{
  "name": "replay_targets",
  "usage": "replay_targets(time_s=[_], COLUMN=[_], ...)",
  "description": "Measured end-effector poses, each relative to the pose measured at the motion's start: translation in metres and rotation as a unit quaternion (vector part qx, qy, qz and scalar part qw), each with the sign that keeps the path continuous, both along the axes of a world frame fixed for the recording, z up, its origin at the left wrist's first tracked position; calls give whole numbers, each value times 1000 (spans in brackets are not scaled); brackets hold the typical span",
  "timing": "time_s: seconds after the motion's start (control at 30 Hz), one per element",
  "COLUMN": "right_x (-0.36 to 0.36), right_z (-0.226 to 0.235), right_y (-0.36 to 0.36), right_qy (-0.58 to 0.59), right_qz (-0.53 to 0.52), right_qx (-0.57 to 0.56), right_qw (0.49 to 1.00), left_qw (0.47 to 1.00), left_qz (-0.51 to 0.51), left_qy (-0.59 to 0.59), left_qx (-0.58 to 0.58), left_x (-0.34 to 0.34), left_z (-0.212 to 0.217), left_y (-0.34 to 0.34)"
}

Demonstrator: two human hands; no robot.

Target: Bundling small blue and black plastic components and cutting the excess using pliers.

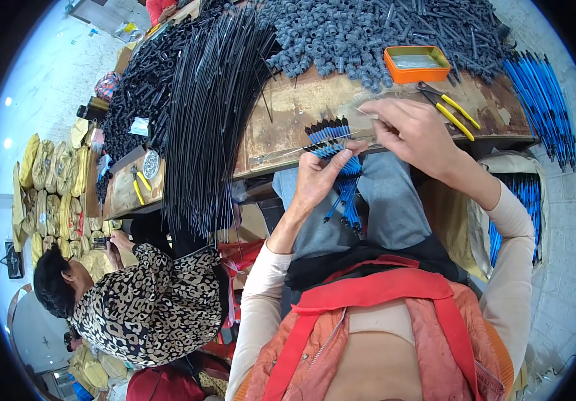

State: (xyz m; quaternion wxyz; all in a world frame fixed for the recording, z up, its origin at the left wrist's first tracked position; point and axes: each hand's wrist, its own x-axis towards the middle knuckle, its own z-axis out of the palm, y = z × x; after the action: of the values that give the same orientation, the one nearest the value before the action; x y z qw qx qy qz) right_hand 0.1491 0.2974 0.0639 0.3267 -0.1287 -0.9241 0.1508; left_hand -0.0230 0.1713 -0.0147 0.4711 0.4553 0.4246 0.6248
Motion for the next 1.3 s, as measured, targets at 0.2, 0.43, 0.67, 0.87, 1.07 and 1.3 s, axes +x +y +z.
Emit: replay_targets(time_s=[0.2, 0.43, 0.67, 0.87, 1.07, 1.3], right_x=[-4, -4, -4, -5, 0, 0], right_z=[-2, -3, -4, -2, 18, 17], right_y=[-4, -6, -6, -6, 2, 3], right_qy=[5, 25, 26, 30, 15, 25], right_qz=[46, 48, 44, 46, 35, 45], right_qx=[22, 29, 16, 16, 99, 33], right_qw=[999, 998, 999, 998, 994, 998], left_qw=[1000, 1000, 1000, 1000, 1000, 1000], left_qz=[6, 3, 7, 3, -9, -21], left_qy=[8, 1, 12, 22, 16, 14], left_qx=[-3, 5, 1, 1, 9, 12], left_x=[0, -1, 1, 1, 3, 4], left_z=[5, 5, 3, 4, 2, 7], left_y=[0, 2, 4, 3, 7, 8])
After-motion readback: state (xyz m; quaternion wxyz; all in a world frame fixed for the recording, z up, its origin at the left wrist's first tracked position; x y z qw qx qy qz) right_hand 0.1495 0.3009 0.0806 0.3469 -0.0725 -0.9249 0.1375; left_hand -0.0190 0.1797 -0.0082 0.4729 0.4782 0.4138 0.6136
